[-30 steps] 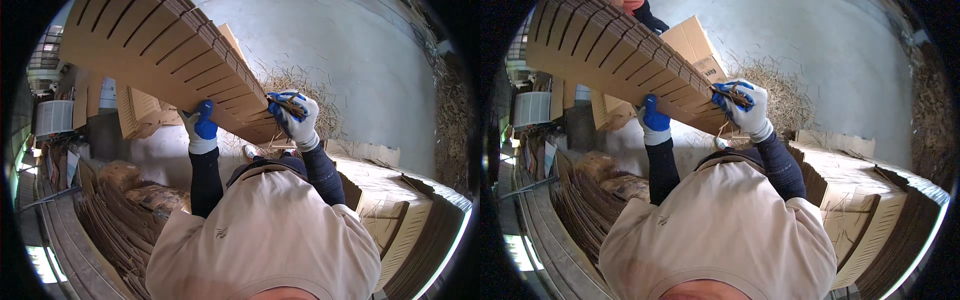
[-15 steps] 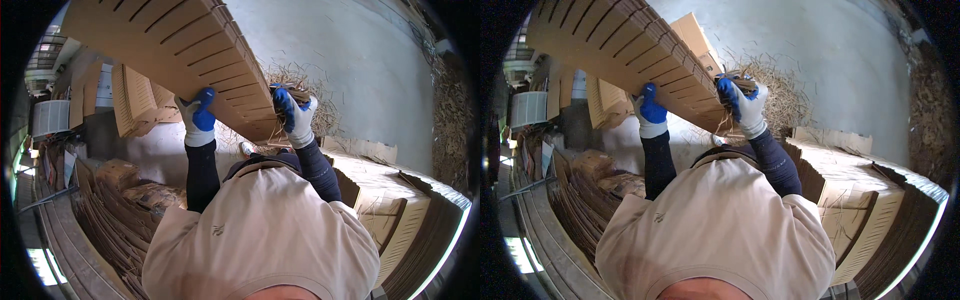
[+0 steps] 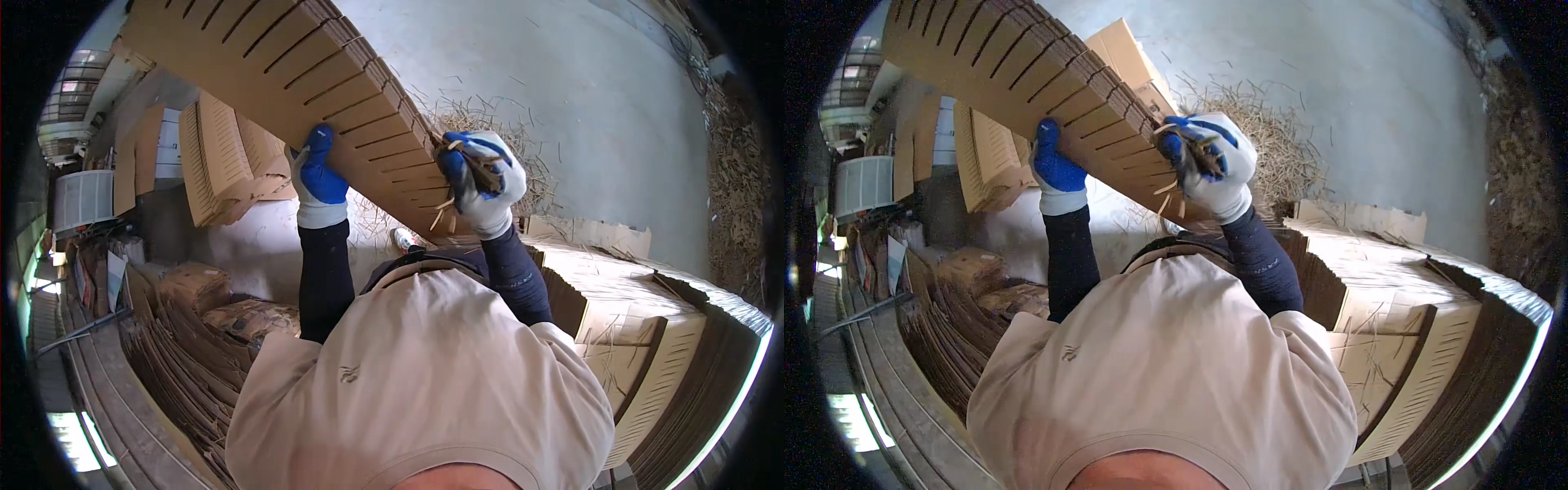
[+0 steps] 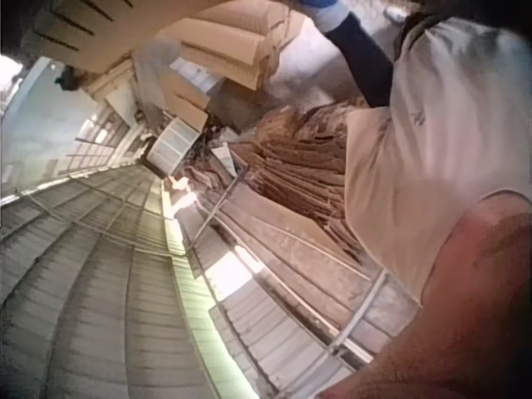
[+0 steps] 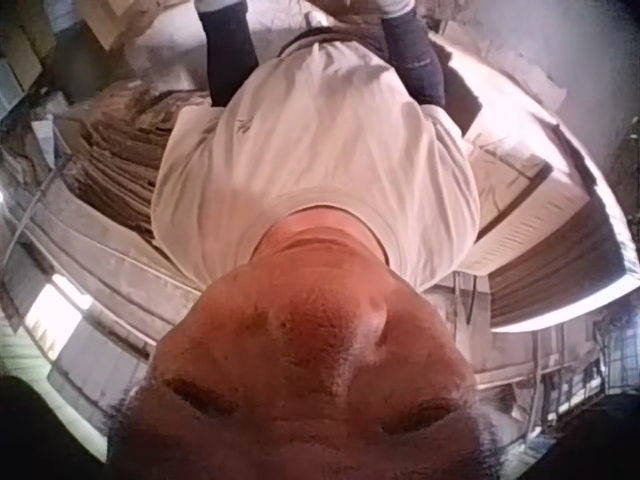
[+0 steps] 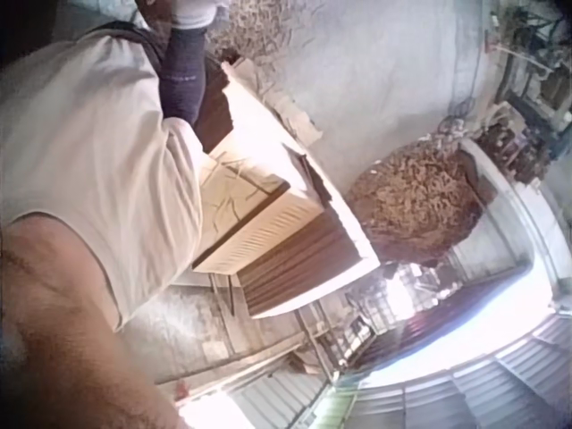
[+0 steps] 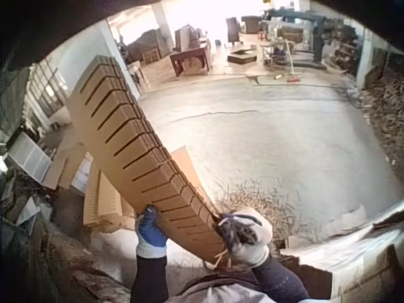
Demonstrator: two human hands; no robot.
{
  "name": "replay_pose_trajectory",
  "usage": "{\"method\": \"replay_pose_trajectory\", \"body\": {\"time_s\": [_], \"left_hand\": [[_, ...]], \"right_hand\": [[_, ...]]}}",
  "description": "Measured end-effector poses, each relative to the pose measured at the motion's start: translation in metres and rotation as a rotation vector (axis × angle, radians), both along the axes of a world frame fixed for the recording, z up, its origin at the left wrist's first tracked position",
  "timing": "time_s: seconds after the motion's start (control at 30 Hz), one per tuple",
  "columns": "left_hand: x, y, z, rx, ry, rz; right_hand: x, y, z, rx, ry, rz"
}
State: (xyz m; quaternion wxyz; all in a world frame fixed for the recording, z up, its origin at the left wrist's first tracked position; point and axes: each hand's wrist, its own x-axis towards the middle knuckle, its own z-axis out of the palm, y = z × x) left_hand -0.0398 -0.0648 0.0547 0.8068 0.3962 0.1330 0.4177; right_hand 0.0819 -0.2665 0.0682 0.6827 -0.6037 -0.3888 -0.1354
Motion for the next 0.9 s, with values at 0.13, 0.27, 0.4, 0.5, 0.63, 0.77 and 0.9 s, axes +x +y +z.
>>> {"method": "replay_pose_trajectory", "body": {"time_s": [0.13,0.27,0.4,0.5,0.63,0.77,0.9], "left_hand": [[0.004,-0.002,0.003,-0.034,0.034,0.033],[0.001,0.006,-0.004,-0.074,-0.047,-0.010],[0.001,0.005,0.000,0.025,0.036,0.009],[0.003,0.002,0.005,0.013,-0.020,-0.020],[0.003,0.010,-0.005,0.034,0.005,-0.023],[0.008,-0.008,-0.001,0.012,0.000,0.029],[0.015,-0.009,0.009,-0.020,0.040,0.052]], "right_hand": [[0.008,-0.004,-0.014,0.015,-0.098,-0.011],[-0.010,-0.002,-0.015,0.156,0.552,0.101],[-0.011,-0.004,-0.003,0.127,0.754,0.181],[-0.008,-0.005,-0.006,0.183,0.814,0.214],[-0.007,-0.004,-0.005,0.228,0.765,0.138],[0.019,-0.007,-0.012,0.153,-0.121,-0.064],[0.014,-0.003,-0.012,0.386,0.369,-0.075]]}}
